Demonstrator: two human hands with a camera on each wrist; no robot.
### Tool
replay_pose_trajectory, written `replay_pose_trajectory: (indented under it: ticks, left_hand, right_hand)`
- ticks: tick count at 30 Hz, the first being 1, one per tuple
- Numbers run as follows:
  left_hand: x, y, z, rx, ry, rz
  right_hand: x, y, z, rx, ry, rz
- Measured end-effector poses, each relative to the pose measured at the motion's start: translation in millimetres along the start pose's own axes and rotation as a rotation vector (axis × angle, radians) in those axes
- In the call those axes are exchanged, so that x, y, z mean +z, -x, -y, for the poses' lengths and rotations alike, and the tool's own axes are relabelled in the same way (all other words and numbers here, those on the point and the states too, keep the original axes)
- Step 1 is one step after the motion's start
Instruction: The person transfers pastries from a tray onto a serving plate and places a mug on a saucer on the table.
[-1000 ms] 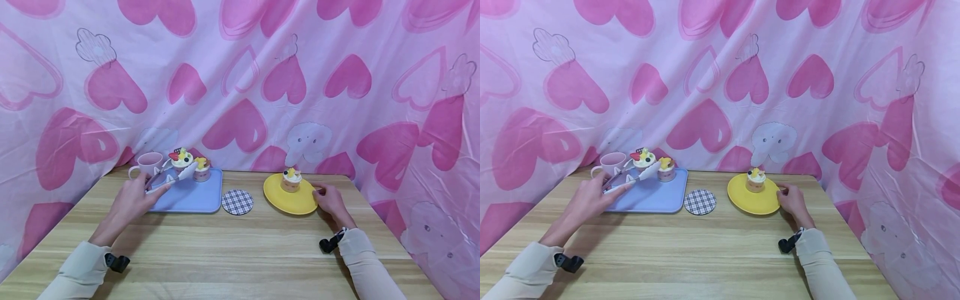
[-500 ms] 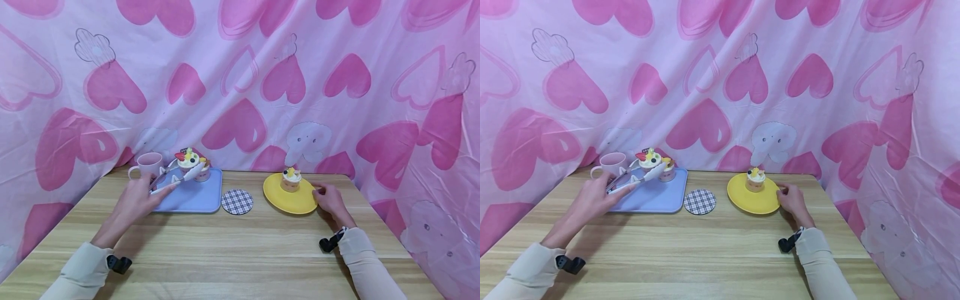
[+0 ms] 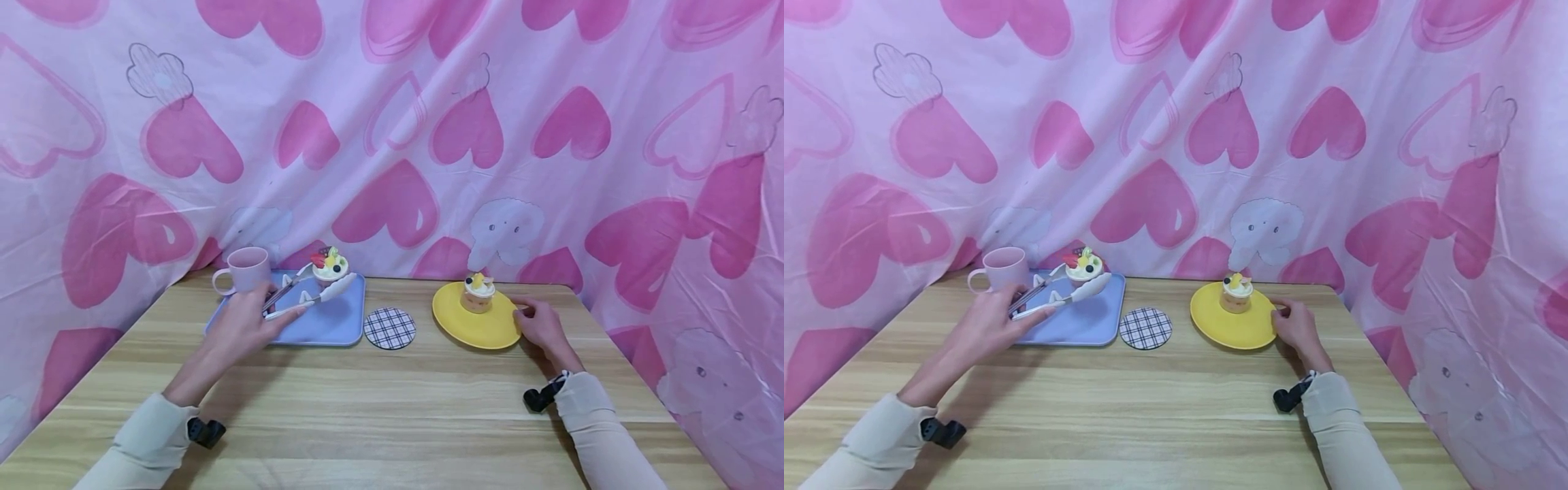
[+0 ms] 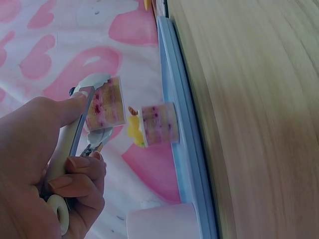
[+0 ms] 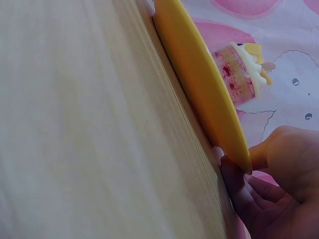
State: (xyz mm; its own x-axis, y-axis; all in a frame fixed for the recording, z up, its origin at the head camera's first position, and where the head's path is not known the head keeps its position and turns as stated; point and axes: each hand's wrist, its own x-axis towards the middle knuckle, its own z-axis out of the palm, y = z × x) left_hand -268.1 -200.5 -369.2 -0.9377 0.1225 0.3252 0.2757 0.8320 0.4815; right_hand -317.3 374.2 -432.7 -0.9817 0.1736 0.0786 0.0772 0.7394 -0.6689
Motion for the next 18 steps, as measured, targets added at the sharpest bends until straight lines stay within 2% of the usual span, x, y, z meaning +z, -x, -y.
replay_pose_trajectory:
  ticks: [10,18]
  left_hand:
    - [7.8,-2.0,-11.7,0.009,0.020,0.075]
    - [16.9,-2.7,-21.0,0.012,0.011,0.090]
  right_hand:
    - [1.4,-1.1,-0.6,-0.010,0.009,-0.025]
    - [1.0,-0.7,-1.3,0.002,0.001,-0.007]
